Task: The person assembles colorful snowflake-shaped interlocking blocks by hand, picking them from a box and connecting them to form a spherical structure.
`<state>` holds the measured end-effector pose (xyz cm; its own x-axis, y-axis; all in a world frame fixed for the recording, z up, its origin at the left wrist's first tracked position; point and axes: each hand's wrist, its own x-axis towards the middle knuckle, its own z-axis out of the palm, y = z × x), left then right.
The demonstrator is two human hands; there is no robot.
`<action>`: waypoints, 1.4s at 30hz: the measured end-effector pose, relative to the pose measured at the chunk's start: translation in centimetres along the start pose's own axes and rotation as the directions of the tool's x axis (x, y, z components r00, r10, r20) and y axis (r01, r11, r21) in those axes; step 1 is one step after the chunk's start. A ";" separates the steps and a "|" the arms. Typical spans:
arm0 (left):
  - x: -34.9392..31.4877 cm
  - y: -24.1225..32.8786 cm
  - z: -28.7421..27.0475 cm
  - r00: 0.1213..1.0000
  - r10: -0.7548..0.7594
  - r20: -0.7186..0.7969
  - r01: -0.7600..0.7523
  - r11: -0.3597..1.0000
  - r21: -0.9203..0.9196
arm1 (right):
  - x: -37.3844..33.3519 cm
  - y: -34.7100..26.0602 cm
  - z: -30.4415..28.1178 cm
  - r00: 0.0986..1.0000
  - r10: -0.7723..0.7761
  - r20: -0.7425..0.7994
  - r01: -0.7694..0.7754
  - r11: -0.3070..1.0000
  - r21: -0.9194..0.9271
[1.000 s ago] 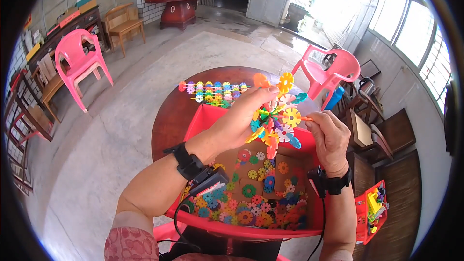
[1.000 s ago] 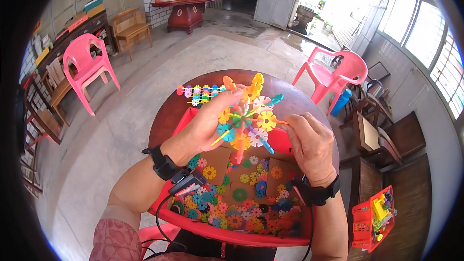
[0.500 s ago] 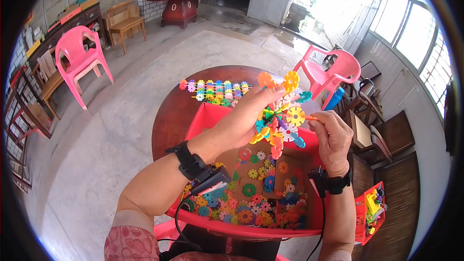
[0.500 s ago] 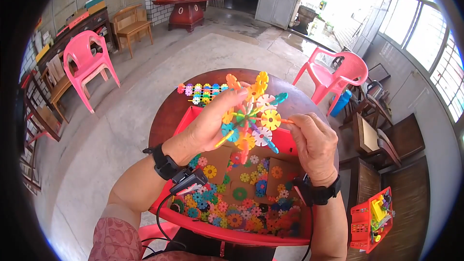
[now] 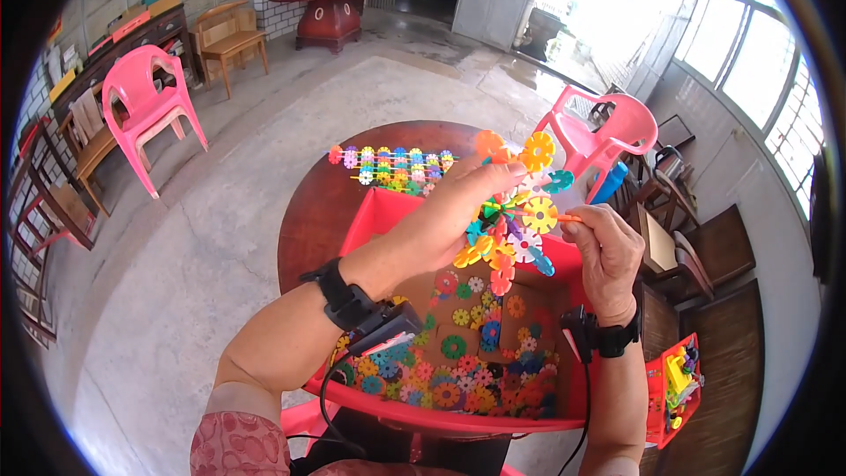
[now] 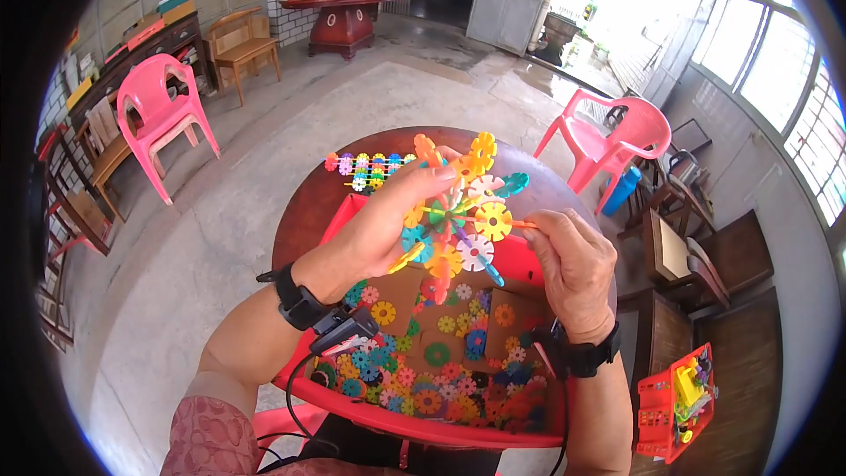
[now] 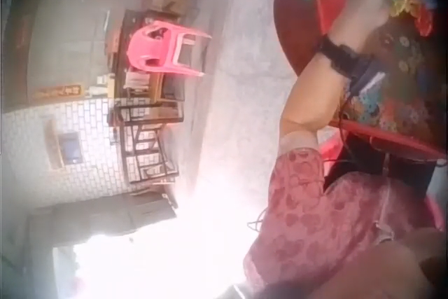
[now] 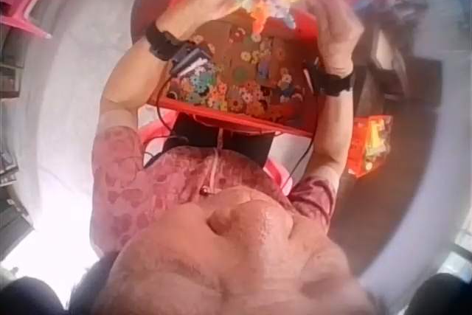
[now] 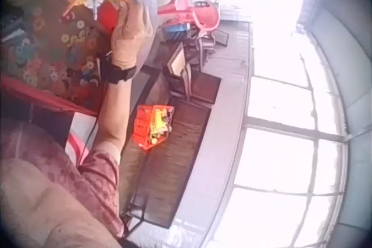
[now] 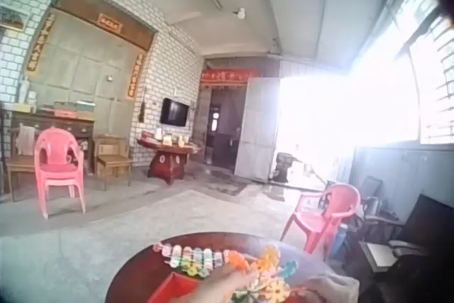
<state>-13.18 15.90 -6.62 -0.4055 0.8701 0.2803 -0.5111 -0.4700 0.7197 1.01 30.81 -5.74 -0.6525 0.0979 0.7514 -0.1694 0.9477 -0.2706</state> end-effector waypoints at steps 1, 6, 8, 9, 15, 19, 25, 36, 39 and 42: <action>-0.3 0.2 -0.1 0.999 0.016 0.041 -0.017 0.999 0.033 | 0.0 0.1 -0.1 1.000 -0.013 0.006 0.013 1.000 -0.005; -0.2 0.2 0.0 0.998 0.047 0.031 -0.054 0.956 0.287 | -0.1 0.2 0.0 0.999 -0.044 0.004 0.044 0.998 -0.038; -0.1 -0.2 -0.1 0.990 0.131 0.059 -0.143 0.938 0.316 | 0.0 0.1 0.0 0.996 -0.087 -0.011 0.087 0.995 -0.055; -0.2 -0.1 0.0 0.990 0.128 0.059 -0.140 0.939 0.314 | -0.1 0.2 0.0 0.996 -0.084 -0.010 0.083 0.995 -0.057; -0.6 0.3 0.5 0.994 0.097 0.047 -0.107 0.935 0.337 | -0.1 -0.1 -0.1 0.993 -0.111 -0.025 0.109 0.991 -0.078; -0.4 -0.1 0.1 0.994 0.099 0.044 -0.108 0.938 0.328 | -0.1 0.0 0.0 0.988 -0.151 -0.026 0.148 0.983 -0.111; -0.3 -0.1 -0.3 0.993 0.097 0.065 -0.114 0.933 0.341 | -0.2 0.0 0.3 0.984 -0.176 -0.023 0.172 0.978 -0.116; -0.9 0.7 0.7 0.999 0.039 -0.021 -0.031 0.958 0.287 | -0.1 -0.2 0.1 0.982 -0.188 0.011 0.188 0.976 -0.111; -1.0 0.8 0.8 0.999 0.044 -0.004 -0.041 0.959 0.279 | -0.1 -0.2 0.0 0.980 -0.195 0.030 0.197 0.975 -0.106; -1.1 0.7 1.0 0.999 0.034 -0.039 -0.023 0.964 0.267 | -0.1 -0.2 0.1 0.978 -0.204 0.046 0.208 0.973 -0.104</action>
<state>-12.36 14.75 -5.78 -0.4521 0.8470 0.2796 -0.2811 -0.4328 0.8565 1.02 30.59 -5.81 -0.6376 -0.1116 0.7622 -0.2236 0.9737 -0.0444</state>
